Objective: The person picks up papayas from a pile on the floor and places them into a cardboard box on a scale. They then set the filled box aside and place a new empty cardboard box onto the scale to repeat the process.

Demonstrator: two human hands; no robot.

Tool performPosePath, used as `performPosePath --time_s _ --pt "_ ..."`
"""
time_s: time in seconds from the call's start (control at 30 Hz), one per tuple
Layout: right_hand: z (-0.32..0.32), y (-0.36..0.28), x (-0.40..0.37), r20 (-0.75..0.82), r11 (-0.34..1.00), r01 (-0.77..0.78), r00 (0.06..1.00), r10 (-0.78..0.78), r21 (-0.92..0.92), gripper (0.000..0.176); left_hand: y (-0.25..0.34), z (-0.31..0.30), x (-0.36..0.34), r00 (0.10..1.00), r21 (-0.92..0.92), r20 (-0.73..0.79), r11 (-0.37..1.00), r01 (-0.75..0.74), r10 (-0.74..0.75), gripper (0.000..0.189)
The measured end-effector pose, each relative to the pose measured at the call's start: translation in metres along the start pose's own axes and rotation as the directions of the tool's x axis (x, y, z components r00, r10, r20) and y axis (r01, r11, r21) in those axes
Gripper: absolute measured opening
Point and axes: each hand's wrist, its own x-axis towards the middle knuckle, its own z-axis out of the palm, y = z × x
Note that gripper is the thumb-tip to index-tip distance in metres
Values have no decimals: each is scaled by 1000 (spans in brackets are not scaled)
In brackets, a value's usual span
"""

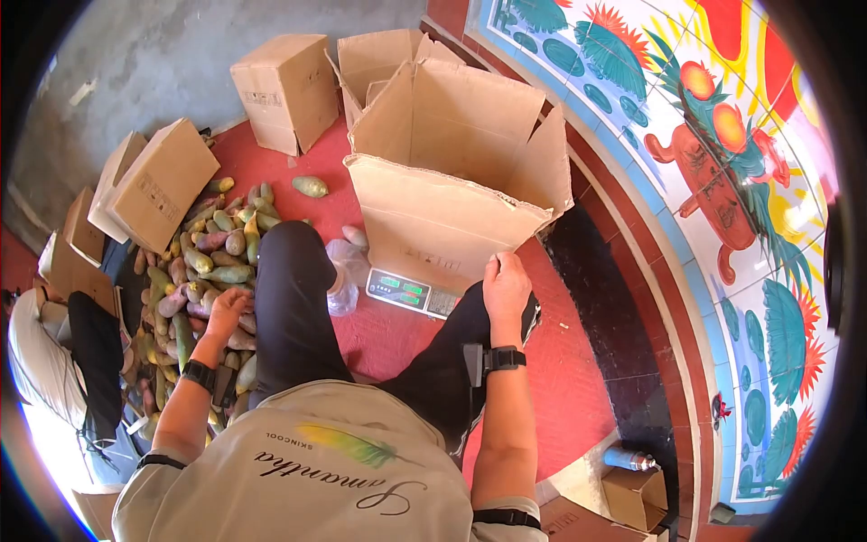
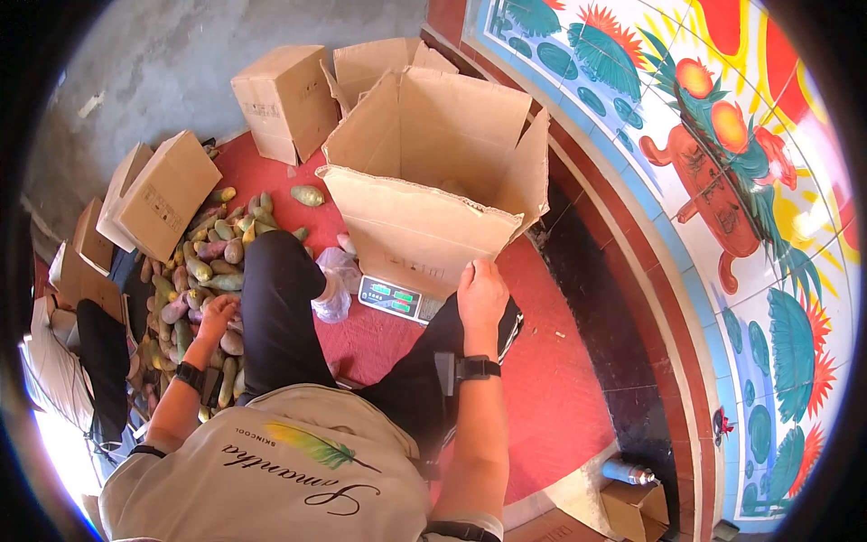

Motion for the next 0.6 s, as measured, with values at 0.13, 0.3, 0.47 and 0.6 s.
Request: performPosePath --time_s 0.13,0.3,0.47,0.6 --pt "1 1 0 26 1000 -12 1000 13 -22 11 -8 -4 8 1000 -65 -7 998 -6 5 19" --pt "3 2 0 -3 1000 24 1000 -24 -9 12 -3 -1 1 1000 -74 -21 997 0 -2 17" --pt "3 0 0 21 998 40 999 -40 -46 12 -16 -1 -3 1000 -93 -27 996 4 -7 17" --pt "4 -1 0 36 998 37 999 -36 -52 11 -27 -6 -3 1000 -95 -22 995 14 -16 18"
